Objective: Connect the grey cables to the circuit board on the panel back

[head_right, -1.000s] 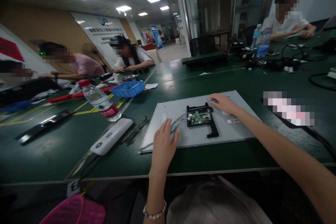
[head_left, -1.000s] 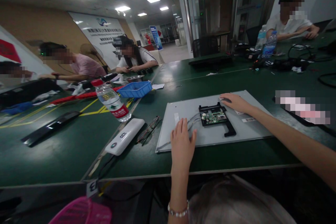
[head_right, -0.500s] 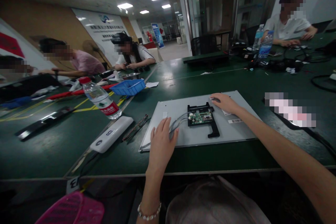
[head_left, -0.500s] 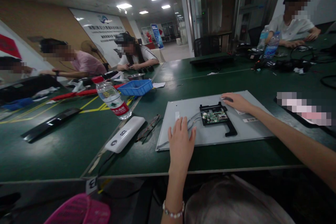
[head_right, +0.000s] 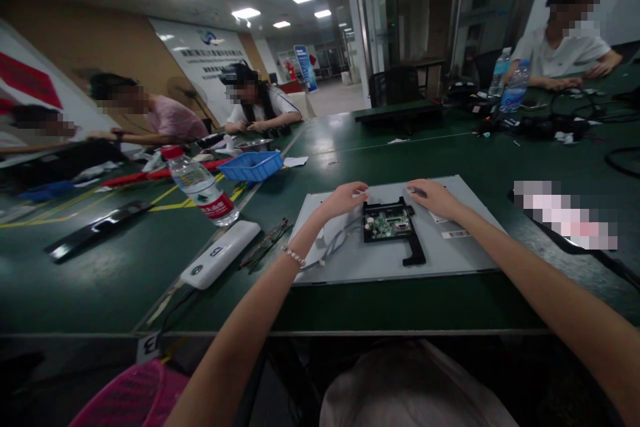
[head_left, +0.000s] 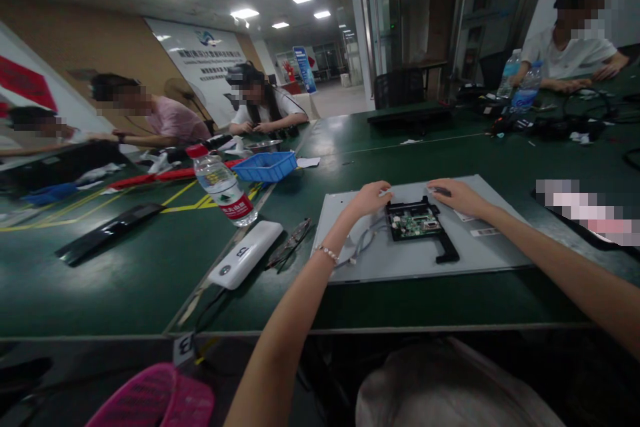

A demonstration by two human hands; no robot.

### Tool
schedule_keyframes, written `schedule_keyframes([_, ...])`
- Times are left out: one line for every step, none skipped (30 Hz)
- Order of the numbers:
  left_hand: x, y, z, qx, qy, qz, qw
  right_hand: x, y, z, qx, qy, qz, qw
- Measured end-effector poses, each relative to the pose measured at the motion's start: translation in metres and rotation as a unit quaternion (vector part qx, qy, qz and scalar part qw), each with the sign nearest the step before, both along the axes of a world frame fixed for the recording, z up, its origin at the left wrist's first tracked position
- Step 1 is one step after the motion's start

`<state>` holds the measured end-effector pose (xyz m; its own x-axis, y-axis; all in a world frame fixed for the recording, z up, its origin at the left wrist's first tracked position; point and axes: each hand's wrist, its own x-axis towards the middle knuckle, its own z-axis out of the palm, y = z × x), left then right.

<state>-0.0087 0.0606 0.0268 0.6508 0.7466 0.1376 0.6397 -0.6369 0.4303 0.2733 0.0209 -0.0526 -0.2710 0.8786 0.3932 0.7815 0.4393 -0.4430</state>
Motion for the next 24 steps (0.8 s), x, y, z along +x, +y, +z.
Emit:
schedule_keyframes([0.001,0.005,-0.007,-0.007,-0.006,-0.002,1.0,0.0,0.0,0.0,0.0,-0.001,-0.001,1.0])
schedule_keyframes([0.002,0.009,-0.012,-0.013,-0.014,-0.012,1.0,0.0,0.0,0.0,-0.001,-0.003,-0.002,1.0])
schedule_keyframes([0.002,0.011,-0.017,-0.018,-0.024,-0.026,0.999,0.0,-0.001,0.0,0.0,-0.005,-0.003,1.0])
schedule_keyframes([0.002,0.011,-0.021,-0.025,-0.037,-0.042,0.998,0.0,-0.001,0.001,0.001,-0.006,-0.003,1.0])
schedule_keyframes([0.001,0.011,-0.024,-0.033,-0.051,-0.058,0.996,0.0,-0.001,0.001,0.002,-0.008,-0.003,1.0])
schedule_keyframes([-0.001,0.011,-0.026,-0.041,-0.064,-0.072,0.994,0.0,-0.002,0.002,0.002,-0.009,-0.003,1.0])
schedule_keyframes([-0.003,0.01,-0.028,-0.049,-0.076,-0.083,0.992,0.0,-0.002,0.004,0.003,-0.01,-0.005,1.0])
schedule_keyframes([-0.005,0.009,-0.029,-0.057,-0.085,-0.089,0.991,0.0,-0.003,0.005,0.003,-0.013,-0.009,1.0])
schedule_keyframes([-0.007,0.008,-0.03,-0.064,-0.091,-0.093,0.989,-0.001,-0.003,0.008,0.004,-0.018,-0.012,1.0])
schedule_keyframes([-0.009,0.008,-0.03,-0.07,-0.094,-0.094,0.989,-0.001,-0.003,0.01,0.005,-0.026,-0.016,1.0])
schedule_keyframes([-0.01,0.007,-0.03,-0.075,-0.095,-0.095,0.988,-0.002,-0.002,0.013,0.006,-0.038,-0.017,0.999])
schedule_keyframes([-0.011,0.007,-0.031,-0.079,-0.095,-0.096,0.988,-0.002,-0.002,0.016,0.006,-0.052,-0.015,0.999])
schedule_keyframes([-0.011,0.007,-0.031,-0.082,-0.096,-0.098,0.987,-0.003,-0.001,0.018,0.006,-0.068,-0.012,0.998])
schedule_keyframes([-0.012,0.007,-0.031,-0.083,-0.098,-0.101,0.987,-0.003,-0.001,0.021,0.005,-0.087,-0.011,0.996])
schedule_keyframes([-0.012,0.007,-0.031,-0.082,-0.101,-0.105,0.986,-0.003,0.0,0.022,0.007,-0.105,-0.012,0.994])
schedule_keyframes([-0.011,0.008,-0.032,-0.079,-0.105,-0.109,0.985,-0.003,0.0,0.023,0.011,-0.122,-0.017,0.992])
schedule_keyframes([-0.011,0.008,-0.032,-0.076,-0.11,-0.112,0.985,-0.003,0.0,0.023,0.018,-0.137,-0.023,0.99])
schedule_keyframes([-0.011,0.008,-0.033,-0.074,-0.114,-0.116,0.984,-0.002,0.001,0.022,0.025,-0.148,-0.032,0.988])
schedule_keyframes([-0.011,0.009,-0.033,-0.073,-0.116,-0.118,0.983,-0.001,0.001,0.021,0.032,-0.154,-0.039,0.987])
schedule_keyframes([-0.011,0.009,-0.034,-0.073,-0.117,-0.118,0.983,0.0,0.001,0.02,0.037,-0.155,-0.044,0.986])
schedule_keyframes([-0.01,0.009,-0.034,-0.073,-0.116,-0.117,0.984,0.001,0.001,0.018,0.041,-0.152,-0.047,0.986])
schedule_keyframes([-0.01,0.01,-0.034,-0.072,-0.115,-0.117,0.984,0.002,0.001,0.017,0.043,-0.145,-0.049,0.987])
schedule_keyframes([-0.01,0.01,-0.034,-0.071,-0.114,-0.118,0.984,0.003,0.002,0.016,0.044,-0.135,-0.052,0.989])
schedule_keyframes([-0.01,0.01,-0.034,-0.07,-0.114,-0.118,0.984,0.004,0.002,0.016,0.046,-0.123,-0.054,0.99])
